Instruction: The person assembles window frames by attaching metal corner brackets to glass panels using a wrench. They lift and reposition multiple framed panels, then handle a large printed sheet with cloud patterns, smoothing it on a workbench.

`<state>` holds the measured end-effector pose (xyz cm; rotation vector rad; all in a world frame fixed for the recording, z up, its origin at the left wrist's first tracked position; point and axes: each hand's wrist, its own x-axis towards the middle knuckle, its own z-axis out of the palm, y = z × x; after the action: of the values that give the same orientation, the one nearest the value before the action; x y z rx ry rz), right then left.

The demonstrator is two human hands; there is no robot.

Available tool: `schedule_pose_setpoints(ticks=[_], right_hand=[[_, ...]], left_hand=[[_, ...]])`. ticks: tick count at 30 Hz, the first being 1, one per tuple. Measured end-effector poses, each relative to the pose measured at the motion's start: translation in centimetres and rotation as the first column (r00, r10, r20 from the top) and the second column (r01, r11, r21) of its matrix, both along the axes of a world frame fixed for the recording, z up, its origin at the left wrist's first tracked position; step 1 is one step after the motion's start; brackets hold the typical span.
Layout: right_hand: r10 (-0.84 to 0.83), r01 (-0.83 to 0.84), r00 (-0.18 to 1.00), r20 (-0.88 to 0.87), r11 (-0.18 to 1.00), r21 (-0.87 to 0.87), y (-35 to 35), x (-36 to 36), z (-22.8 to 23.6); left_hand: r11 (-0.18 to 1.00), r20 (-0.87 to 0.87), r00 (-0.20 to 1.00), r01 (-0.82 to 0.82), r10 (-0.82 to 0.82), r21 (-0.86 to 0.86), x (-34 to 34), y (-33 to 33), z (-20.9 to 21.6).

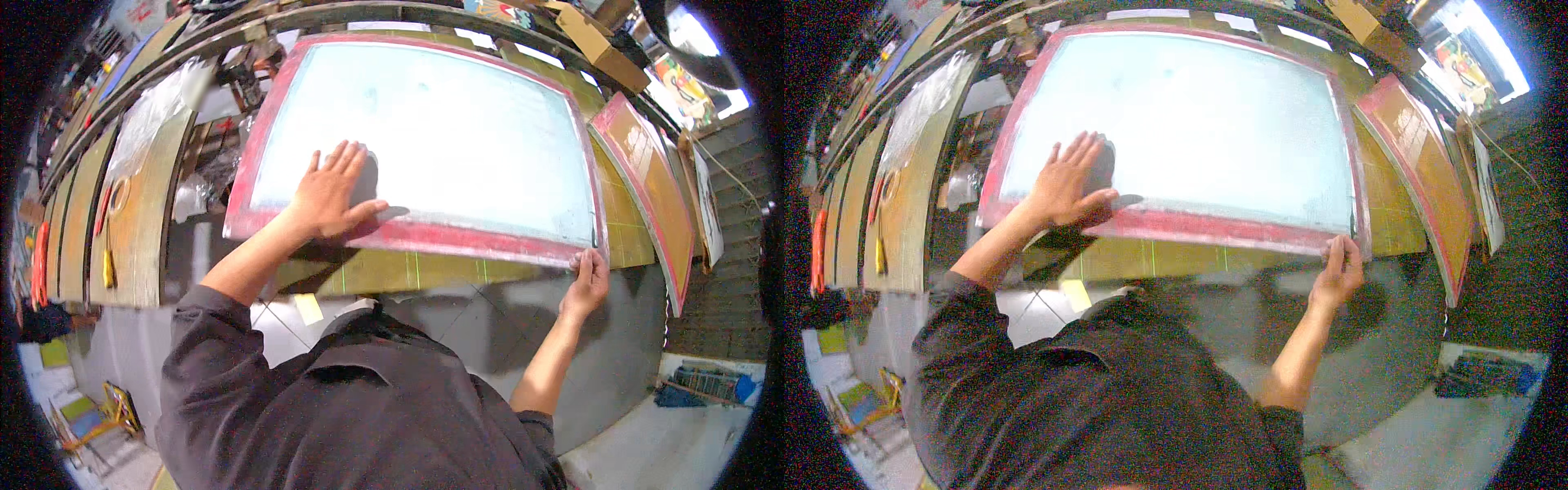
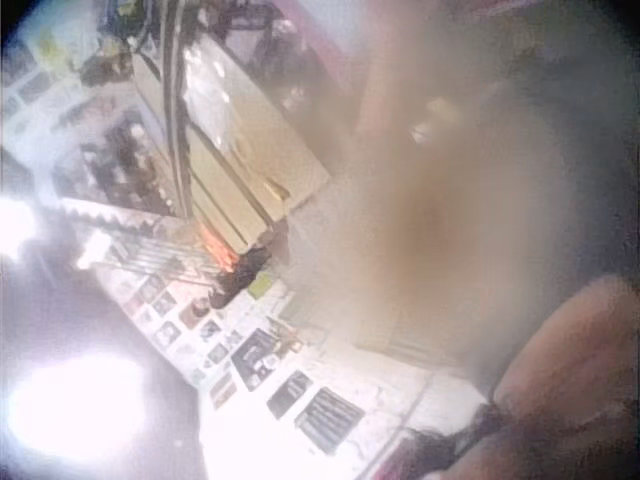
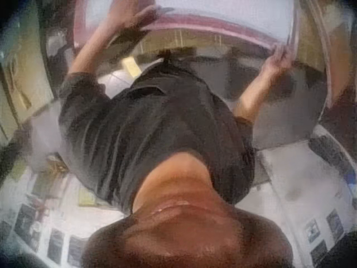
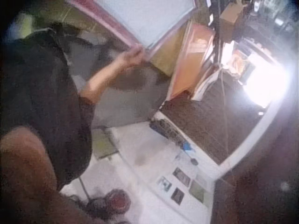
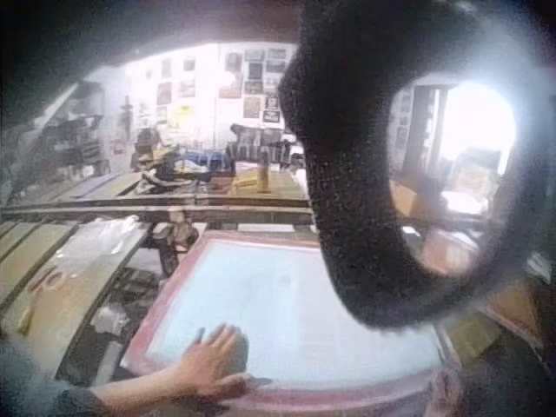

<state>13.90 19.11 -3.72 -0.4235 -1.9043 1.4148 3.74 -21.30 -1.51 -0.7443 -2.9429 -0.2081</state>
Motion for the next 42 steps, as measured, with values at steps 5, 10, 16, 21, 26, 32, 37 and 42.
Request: schedule_pose_setpoints(ticks=[5,10,16,21,26,32,37,42], right_hand=[[-0.292,0.261,0.949,0.117,0.939,0.222,1.1,-3.2,-1.6],[-0.532,0.332,0.839,0.116,0.668,0.666,-0.9,-4.6,-1.9],[-0.527,0.382,0.848,0.063,0.688,0.618,-1.4,-4.9,-1.5],[-0.503,0.354,0.858,0.104,0.725,0.592,-2.0,-5.0,-1.1],[-0.482,0.325,0.872,0.090,0.705,0.631,-1.7,-4.7,-1.1],[-0.430,0.343,0.902,0.036,0.766,0.544,-1.8,-4.7,-1.3],[-0.430,0.346,0.902,0.024,0.756,0.556,-1.9,-4.9,-1.1],[-0.411,0.342,0.911,0.025,0.790,0.508,-2.2,-4.8,-0.9]], left_hand=[[0.987,0.013,0.993,0.122,-0.121,-0.107,-6.5,2.0,0.3],[0.992,0.067,0.997,0.049,-0.041,-0.119,-10.1,0.9,0.2],[0.987,0.113,0.992,0.072,-0.056,-0.141,-13.2,2.5,1.1],[0.980,0.078,0.979,0.191,-0.187,-0.050,-15.2,5.0,0.5],[0.969,0.049,0.971,0.239,-0.236,-0.058,-17.2,8.3,0.0],[0.970,0.057,0.972,0.231,-0.226,-0.082,-18.2,9.6,-0.3],[0.971,0.109,0.968,0.232,-0.226,-0.051,-17.7,8.6,1.2],[0.975,0.102,0.976,0.202,-0.192,-0.093,-17.6,8.7,1.2]])
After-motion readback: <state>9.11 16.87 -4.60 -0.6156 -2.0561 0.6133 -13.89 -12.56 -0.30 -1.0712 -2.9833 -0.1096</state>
